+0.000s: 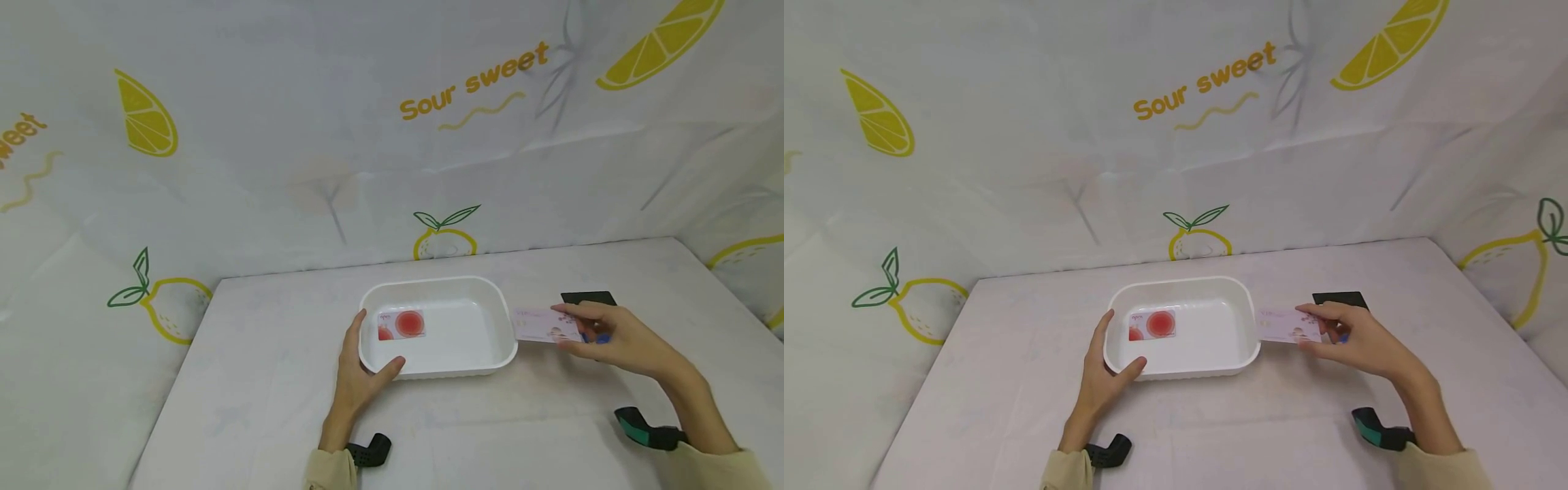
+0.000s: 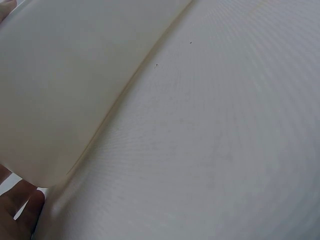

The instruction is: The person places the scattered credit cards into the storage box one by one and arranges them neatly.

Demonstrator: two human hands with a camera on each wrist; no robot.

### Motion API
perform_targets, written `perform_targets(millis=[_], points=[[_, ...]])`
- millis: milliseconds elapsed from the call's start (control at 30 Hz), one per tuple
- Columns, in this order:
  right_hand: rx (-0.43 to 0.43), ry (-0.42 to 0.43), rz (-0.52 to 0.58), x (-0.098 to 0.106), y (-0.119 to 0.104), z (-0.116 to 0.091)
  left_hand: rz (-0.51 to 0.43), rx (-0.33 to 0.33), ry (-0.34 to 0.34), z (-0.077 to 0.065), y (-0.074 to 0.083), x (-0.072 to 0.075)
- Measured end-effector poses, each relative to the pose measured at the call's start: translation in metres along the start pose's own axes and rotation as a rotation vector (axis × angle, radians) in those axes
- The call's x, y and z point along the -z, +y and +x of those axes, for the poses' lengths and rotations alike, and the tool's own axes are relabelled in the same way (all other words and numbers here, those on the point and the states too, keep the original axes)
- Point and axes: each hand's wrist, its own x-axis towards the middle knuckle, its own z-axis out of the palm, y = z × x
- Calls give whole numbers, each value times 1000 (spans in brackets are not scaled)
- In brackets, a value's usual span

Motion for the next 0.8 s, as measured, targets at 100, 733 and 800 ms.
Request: perform_targets(millis=[100, 733, 800], points=[[26, 6, 5, -2, -2, 2, 5, 2, 1, 0, 1, 0], [148, 24, 12, -17, -12, 18, 5, 19, 0, 0, 1, 0], [139, 19, 15, -19, -14, 21, 7, 19, 2, 0, 1, 0]])
